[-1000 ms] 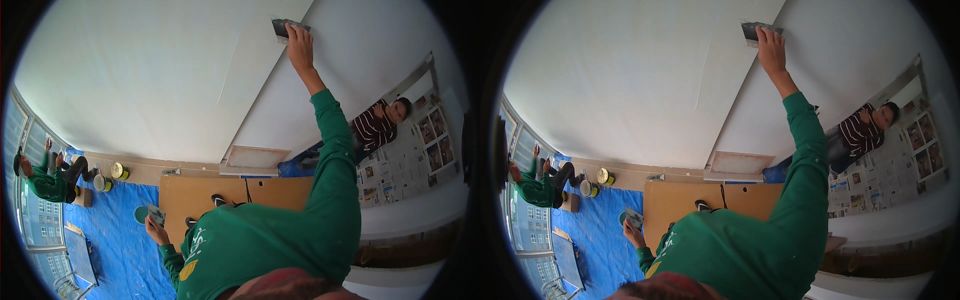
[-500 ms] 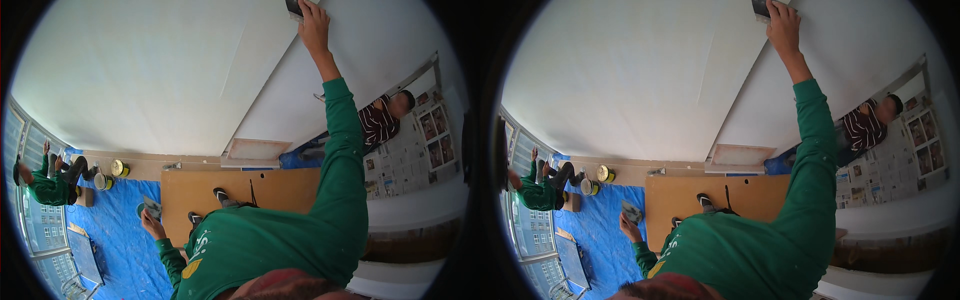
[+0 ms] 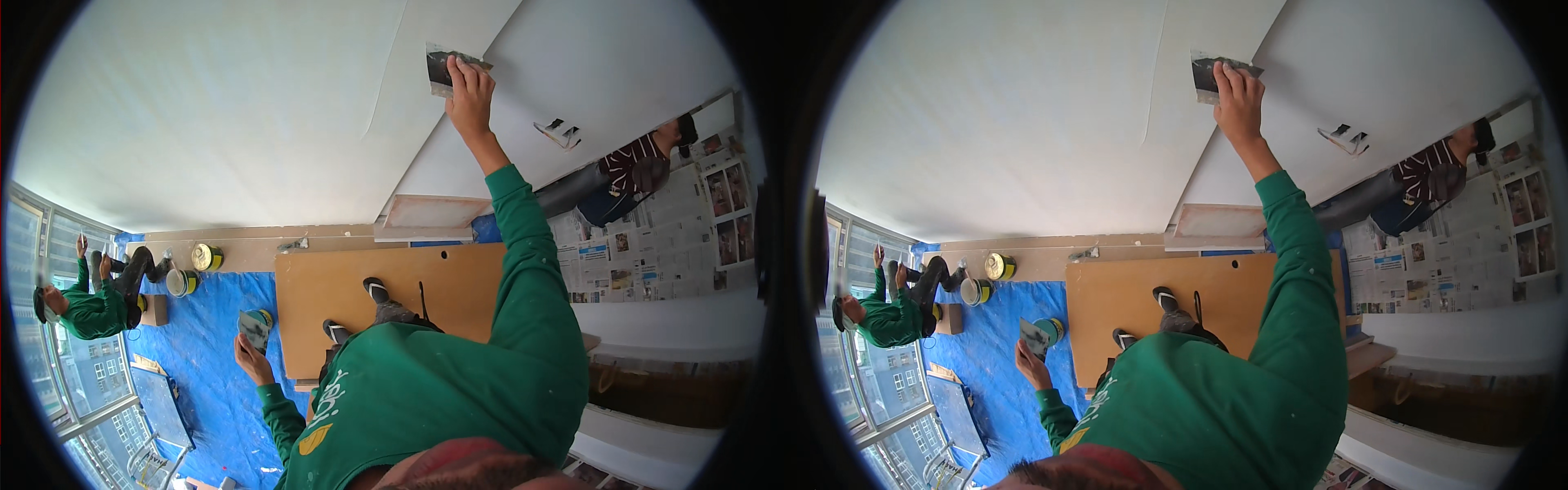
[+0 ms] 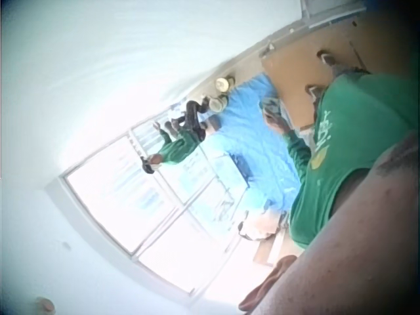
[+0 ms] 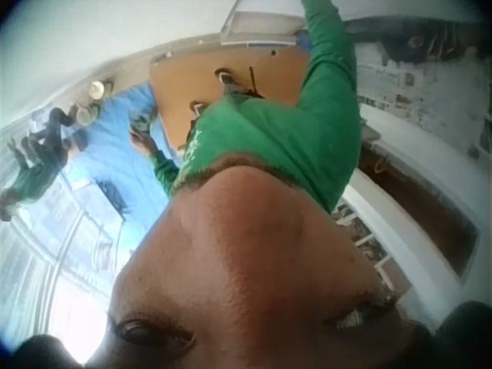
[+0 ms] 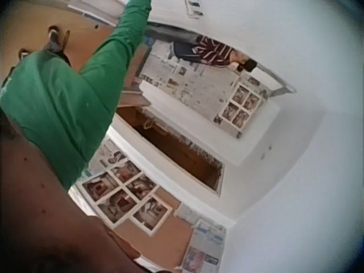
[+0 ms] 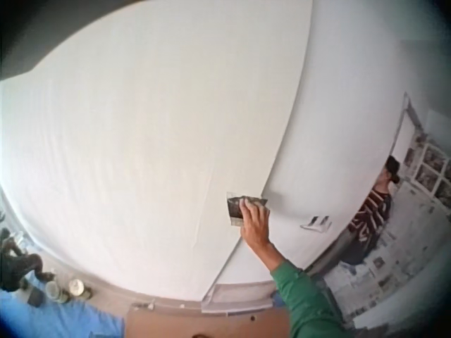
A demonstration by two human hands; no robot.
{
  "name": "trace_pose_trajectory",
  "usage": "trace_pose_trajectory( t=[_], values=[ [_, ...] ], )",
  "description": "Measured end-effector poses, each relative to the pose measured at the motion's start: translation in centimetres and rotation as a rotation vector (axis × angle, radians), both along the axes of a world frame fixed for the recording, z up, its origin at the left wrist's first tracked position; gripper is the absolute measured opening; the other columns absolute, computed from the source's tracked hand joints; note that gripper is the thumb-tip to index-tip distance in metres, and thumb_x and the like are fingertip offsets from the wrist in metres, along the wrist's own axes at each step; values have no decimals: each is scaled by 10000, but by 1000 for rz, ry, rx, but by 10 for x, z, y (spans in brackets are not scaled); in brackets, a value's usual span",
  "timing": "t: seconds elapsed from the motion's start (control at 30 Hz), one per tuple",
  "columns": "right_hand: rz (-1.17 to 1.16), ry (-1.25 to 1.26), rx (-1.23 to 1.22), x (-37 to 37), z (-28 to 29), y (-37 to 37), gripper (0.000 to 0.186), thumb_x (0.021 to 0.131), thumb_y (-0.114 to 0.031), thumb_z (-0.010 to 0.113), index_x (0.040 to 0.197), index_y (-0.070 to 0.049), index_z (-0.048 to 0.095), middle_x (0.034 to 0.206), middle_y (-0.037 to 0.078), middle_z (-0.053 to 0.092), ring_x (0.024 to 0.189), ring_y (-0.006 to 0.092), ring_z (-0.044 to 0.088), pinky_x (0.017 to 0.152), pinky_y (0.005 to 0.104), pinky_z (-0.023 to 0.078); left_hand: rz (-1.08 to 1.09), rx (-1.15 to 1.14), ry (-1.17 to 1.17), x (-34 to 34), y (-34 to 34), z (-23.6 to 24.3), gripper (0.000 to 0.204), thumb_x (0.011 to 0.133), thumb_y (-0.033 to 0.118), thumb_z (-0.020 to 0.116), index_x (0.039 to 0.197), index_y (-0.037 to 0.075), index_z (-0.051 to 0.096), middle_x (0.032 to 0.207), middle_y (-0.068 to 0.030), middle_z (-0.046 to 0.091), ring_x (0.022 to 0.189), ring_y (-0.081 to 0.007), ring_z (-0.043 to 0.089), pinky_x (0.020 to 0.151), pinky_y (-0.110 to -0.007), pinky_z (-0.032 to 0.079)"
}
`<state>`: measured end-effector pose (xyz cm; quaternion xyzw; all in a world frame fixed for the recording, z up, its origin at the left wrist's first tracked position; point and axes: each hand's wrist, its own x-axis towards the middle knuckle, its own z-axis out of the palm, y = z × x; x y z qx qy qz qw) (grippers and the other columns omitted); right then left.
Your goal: The person applies putty to a white wall using two metal putty knives, spreading and smoothing the material along a vertical seam. The person then picks up more putty from a bucket with a knife and continues smoothing the wall surface.
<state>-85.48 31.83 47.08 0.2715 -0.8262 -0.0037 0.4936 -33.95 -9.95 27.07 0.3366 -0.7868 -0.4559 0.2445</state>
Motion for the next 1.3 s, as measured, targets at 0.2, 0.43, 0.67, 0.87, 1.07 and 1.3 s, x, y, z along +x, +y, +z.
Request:
trace_pose_trajectory(
  t=[0.2,0.43,0.67,0.87,1.07,1.3],
  values=[
    [28,-89,-30,3,-73,-3,731,684,34,691,1399,-62,572,1319,53,533,1193,284,496,1008,487,408,6,-12,-9,1,3,8,475,1111,321,420,828,-57,472,730,-144,440,673,-247,345,624,-409,341],
    [67,-211,-39,10,-150,-8,743,675,24,697,1401,-57,565,1334,59,527,1207,279,494,1016,493,414,15,-49,-96,8,16,13,482,1112,310,422,796,-54,440,715,-131,386,668,-234,302,610,-413,314],
    [109,-293,-57,11,-220,-8,776,654,28,706,1411,-73,566,1336,54,518,1220,280,488,1040,489,400,44,-49,-147,21,27,21,471,1112,306,420,799,-46,428,709,-114,363,665,-223,294,605,-407,311],
    [80,-379,5,18,-277,-3,622,790,-30,672,1400,-67,562,1315,49,548,1211,255,506,1033,485,409,88,-74,-164,31,41,41,465,1109,304,428,791,-35,425,703,-101,364,663,-193,304,597,-388,305],
    [30,-488,-70,50,-279,-10,495,834,-22,631,1326,-59,587,1320,85,549,1236,282,504,1051,481,394,108,144,-22,21,41,28,468,1110,355,441,879,-34,560,774,-68,536,709,-163,446,644,-350,399],
    [724,-751,-754,149,-130,-79,339,917,44,526,1247,27,597,1248,164,576,1135,296,560,984,389,458,-151,1465,582,-114,82,22,478,1117,385,375,1293,-1,597,1292,-126,667,1148,-265,661,1038,-421,513]
  ],
)
